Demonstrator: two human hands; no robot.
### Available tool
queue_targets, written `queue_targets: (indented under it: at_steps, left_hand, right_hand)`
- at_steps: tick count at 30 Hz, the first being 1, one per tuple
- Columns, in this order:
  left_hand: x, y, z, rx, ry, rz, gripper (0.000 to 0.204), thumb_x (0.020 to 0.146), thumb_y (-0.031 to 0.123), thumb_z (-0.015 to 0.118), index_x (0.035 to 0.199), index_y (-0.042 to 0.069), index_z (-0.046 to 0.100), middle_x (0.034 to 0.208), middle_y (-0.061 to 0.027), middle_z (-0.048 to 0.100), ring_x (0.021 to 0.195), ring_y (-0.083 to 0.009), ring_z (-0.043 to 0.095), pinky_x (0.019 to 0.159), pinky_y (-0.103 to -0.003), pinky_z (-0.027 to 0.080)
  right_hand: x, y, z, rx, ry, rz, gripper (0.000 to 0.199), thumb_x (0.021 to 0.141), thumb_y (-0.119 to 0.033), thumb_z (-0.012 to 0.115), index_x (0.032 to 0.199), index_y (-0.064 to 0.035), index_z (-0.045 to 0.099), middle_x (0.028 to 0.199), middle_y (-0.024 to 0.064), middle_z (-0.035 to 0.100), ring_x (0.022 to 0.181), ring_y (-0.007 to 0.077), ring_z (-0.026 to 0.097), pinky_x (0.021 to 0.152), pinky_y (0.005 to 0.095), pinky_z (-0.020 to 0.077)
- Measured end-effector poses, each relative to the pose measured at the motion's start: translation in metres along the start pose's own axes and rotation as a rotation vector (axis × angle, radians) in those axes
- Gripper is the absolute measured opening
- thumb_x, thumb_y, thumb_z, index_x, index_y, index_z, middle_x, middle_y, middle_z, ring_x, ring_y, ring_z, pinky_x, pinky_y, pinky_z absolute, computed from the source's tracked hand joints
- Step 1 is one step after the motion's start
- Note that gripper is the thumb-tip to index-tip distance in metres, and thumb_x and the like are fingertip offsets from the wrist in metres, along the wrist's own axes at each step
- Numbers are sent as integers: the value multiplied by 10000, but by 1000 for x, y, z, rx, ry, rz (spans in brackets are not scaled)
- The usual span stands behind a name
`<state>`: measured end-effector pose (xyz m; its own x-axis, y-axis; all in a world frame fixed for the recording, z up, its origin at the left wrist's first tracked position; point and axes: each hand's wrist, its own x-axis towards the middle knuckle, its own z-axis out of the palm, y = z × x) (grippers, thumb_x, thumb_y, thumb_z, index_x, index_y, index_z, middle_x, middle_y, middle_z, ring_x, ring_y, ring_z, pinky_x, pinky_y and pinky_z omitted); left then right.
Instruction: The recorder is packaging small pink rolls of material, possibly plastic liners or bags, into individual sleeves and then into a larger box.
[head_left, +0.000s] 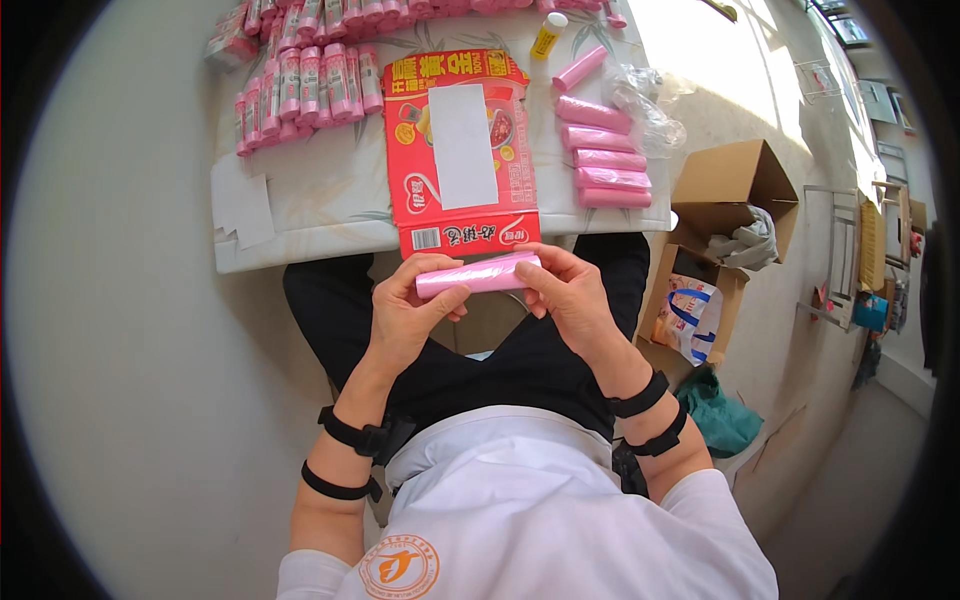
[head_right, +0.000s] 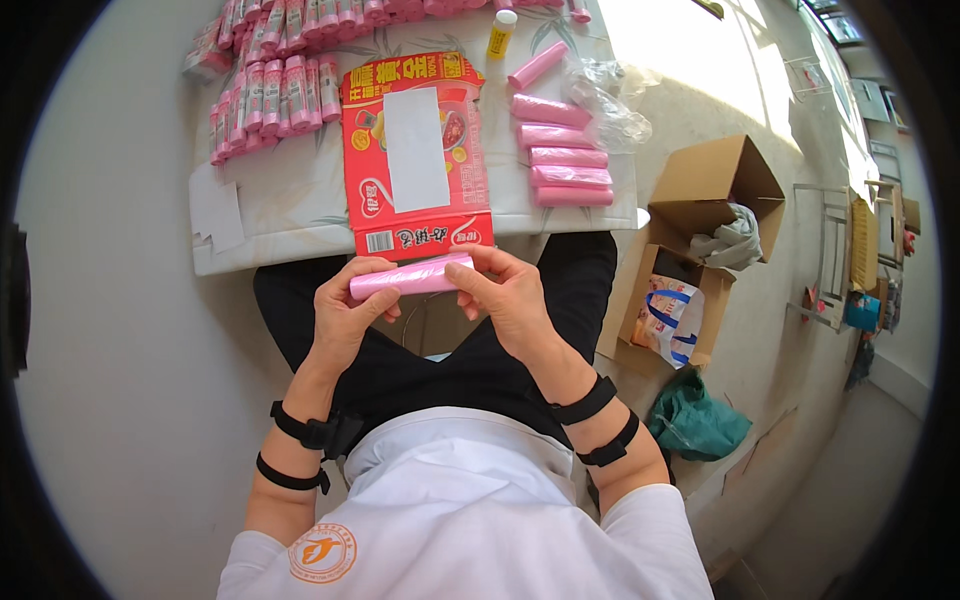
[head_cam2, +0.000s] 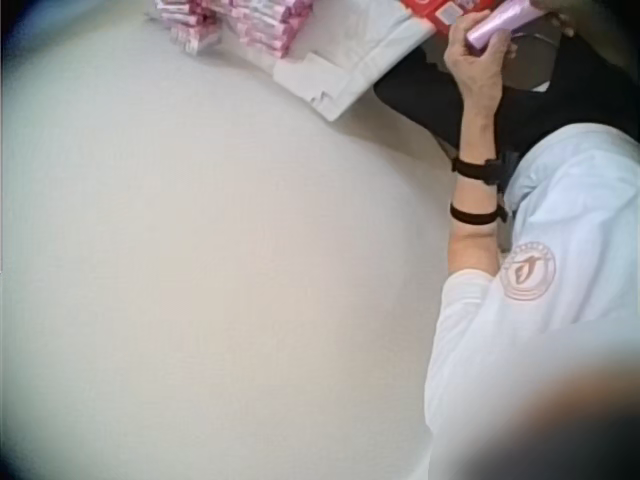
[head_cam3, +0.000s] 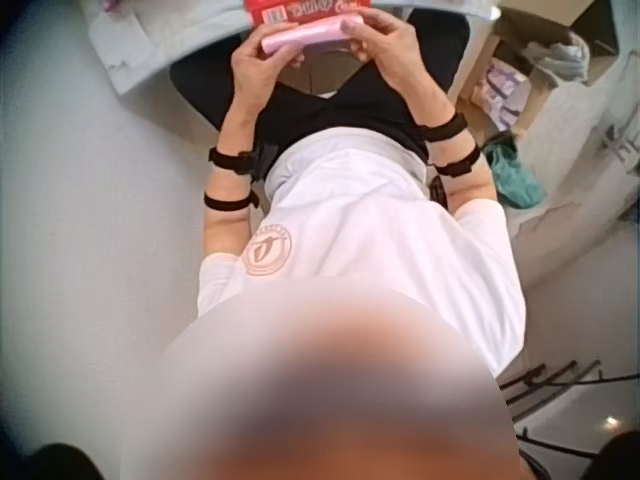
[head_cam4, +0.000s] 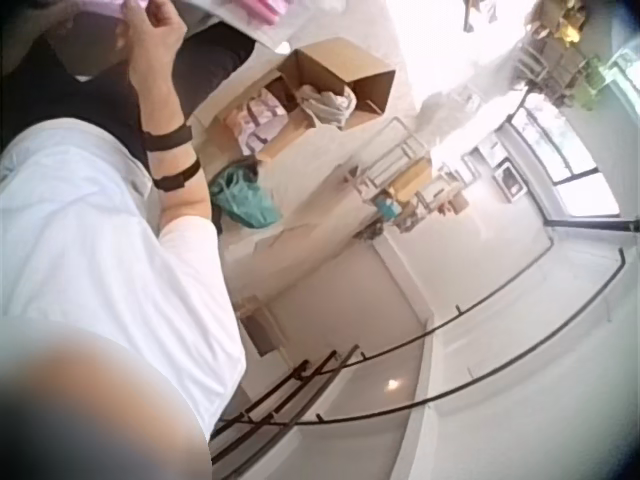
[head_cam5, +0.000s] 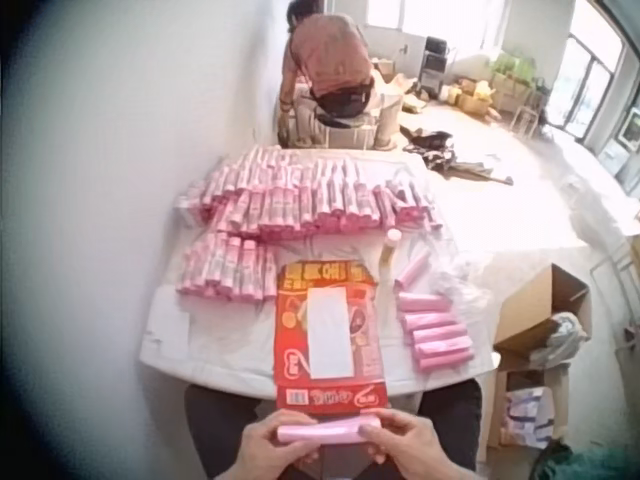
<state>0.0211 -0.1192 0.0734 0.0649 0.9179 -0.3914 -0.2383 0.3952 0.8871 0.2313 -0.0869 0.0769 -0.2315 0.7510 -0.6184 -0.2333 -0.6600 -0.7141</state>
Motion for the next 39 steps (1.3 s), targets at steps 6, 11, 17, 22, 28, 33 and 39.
queue_targets:
  at_steps: [6, 11, 17, 22, 28, 33, 39]
  left_hand:
    - [47, -14, -18, -35, 41, -177, 258, 825, 60, 702, 1073, 25, 644, 984, -27, 615, 895, -83, 569, 812, -215, 461]
    - [91, -19, -38, 330, 5, -9, 273, 818, 110, 707, 1064, 8, 648, 927, -31, 605, 818, -104, 576, 745, -241, 483]
    - [126, -25, -39, 567, 38, -3, 204, 843, 143, 677, 993, 5, 681, 892, -43, 616, 833, -120, 565, 740, -259, 461]
    - [138, -33, -39, 877, 87, 379, 225, 803, 148, 701, 983, 14, 688, 907, -67, 643, 896, -174, 560, 750, -281, 465]
    - [136, -41, -38, 841, 105, 288, 207, 789, 144, 707, 961, 29, 699, 876, -56, 583, 903, -204, 548, 750, -303, 465]
    - [139, -41, -39, 972, 106, 354, 213, 785, 167, 712, 951, 34, 702, 854, -56, 560, 865, -211, 540, 740, -317, 455]
    - [150, -30, -40, 1030, 67, 189, 248, 748, 253, 734, 890, 50, 714, 796, -75, 583, 818, -249, 548, 733, -358, 440]
  right_hand:
    - [56, -9, -14, -82, -151, 1, 310, 861, -96, 663, 1131, 37, 588, 934, 53, 629, 796, 113, 602, 749, 244, 509]
    - [103, -6, -18, -379, -126, -121, 292, 868, -108, 654, 1107, 49, 595, 924, 59, 636, 772, 99, 602, 688, 243, 517]
    - [142, 1, -21, -592, -4, -262, 218, 869, -121, 653, 1010, 46, 646, 905, 90, 563, 691, 132, 639, 594, 237, 512]
    - [149, -2, -21, -620, 6, -366, 202, 847, -101, 666, 986, 44, 649, 878, 84, 562, 722, 136, 613, 631, 261, 493]
    - [150, 0, -24, -900, 23, -483, 173, 816, -89, 678, 962, 1, 660, 827, 103, 548, 719, 202, 559, 651, 319, 453]
    - [148, 3, -21, -935, 53, -525, 168, 805, -98, 688, 945, -10, 663, 840, 113, 548, 760, 248, 555, 667, 336, 453]
    - [144, -6, -12, -1052, 208, -631, 205, 762, -135, 728, 938, -50, 669, 899, 92, 555, 826, 267, 577, 736, 351, 466]
